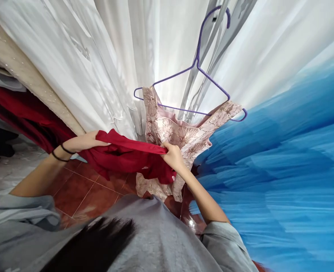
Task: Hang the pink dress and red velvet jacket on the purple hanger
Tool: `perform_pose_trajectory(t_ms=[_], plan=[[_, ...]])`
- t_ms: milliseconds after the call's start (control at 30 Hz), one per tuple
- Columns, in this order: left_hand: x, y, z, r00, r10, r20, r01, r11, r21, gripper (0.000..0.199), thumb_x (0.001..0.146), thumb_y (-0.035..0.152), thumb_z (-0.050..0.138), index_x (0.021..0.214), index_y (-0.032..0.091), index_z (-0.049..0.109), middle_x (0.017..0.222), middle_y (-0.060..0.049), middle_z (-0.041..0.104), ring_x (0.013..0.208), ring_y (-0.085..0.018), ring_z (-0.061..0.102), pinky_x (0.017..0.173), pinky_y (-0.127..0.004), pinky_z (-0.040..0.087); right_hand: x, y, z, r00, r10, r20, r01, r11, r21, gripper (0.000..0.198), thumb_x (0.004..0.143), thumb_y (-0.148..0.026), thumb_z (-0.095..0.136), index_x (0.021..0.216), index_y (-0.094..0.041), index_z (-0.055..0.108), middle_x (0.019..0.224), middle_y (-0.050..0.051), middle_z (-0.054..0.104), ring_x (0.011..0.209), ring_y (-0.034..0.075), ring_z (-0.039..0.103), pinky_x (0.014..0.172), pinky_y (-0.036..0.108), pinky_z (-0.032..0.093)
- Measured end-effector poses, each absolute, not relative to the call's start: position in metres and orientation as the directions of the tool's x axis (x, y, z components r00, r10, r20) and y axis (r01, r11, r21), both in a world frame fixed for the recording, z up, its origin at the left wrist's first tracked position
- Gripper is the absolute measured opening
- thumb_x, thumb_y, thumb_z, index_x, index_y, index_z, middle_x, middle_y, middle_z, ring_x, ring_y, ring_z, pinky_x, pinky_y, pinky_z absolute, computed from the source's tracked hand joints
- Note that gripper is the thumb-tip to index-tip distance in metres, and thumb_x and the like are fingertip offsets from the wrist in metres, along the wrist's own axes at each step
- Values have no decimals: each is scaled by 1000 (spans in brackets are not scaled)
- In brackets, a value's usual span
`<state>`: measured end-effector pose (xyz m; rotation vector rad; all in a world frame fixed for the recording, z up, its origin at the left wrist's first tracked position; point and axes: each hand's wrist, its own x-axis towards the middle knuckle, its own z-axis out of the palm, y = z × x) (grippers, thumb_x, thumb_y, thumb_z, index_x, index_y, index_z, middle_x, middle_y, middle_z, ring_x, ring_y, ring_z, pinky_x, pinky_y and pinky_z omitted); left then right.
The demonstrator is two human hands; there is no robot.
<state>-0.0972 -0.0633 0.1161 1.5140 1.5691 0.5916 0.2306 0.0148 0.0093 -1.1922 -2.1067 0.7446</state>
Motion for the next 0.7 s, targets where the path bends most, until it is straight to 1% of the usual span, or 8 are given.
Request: perform_pose_trajectory(t_ms=[100,233,300,400,467,533,600,700], plan=[[-103,-37,130,175,928,-328,330,259,908,38,55,39,88,84,19,76,86,-7,78,91,-29,72,87,-39,59,226,33,14,-455,864,216,506,451,-735,11,72,-18,61,81,-17,66,74,3,69,69,19,64,67,28,45],[-115,-2,160,34,960,-277,148,269,952,34,50,28,90,78,17,75,81,-8,77,76,-24,73,75,-34,62,250,48,57,-556,703,443,425,699,-575,63,78,-37,71,136,-17,57,132,16,65,120,31,61,102,44,48],[-123,20,174,-79,962,-261,111,269,957,29,54,25,89,77,16,75,81,-8,77,71,-21,72,70,-31,62,284,61,85,-349,669,656,559,711,-427,69,84,-42,65,145,-16,48,146,18,54,134,32,51,112,51,39],[-134,59,193,-227,934,-275,111,306,945,20,60,21,85,73,14,72,75,-8,75,65,-19,69,65,-29,61,349,93,118,-24,586,810,793,504,-342,70,80,-45,66,139,-9,55,142,23,56,133,37,49,115,56,33],[-139,88,206,-310,920,-241,131,292,947,14,66,20,82,69,14,70,71,-8,73,65,-18,67,68,-31,61,384,117,131,-28,713,701,778,456,-433,67,78,-48,66,134,-11,61,126,20,67,114,33,61,104,50,44],[-140,119,220,-363,921,-142,172,216,961,13,70,19,80,68,15,68,72,-7,72,69,-18,67,77,-34,60,404,134,140,-154,880,449,666,428,-611,63,78,-53,66,128,-13,67,106,16,73,92,27,66,87,41,52],[-137,147,234,-383,924,4,266,106,958,12,73,20,77,71,15,67,77,-7,73,79,-20,69,86,-35,58,410,141,146,-286,927,243,565,368,-739,64,75,-60,69,117,-13,73,94,13,73,81,23,63,76,35,51],[-126,180,247,-397,885,243,571,31,820,9,81,23,70,82,15,67,90,-10,73,101,-25,68,95,-37,53,407,136,151,-363,920,148,506,328,-798,68,66,-69,75,104,-13,77,86,9,70,78,21,59,70,31,48]])
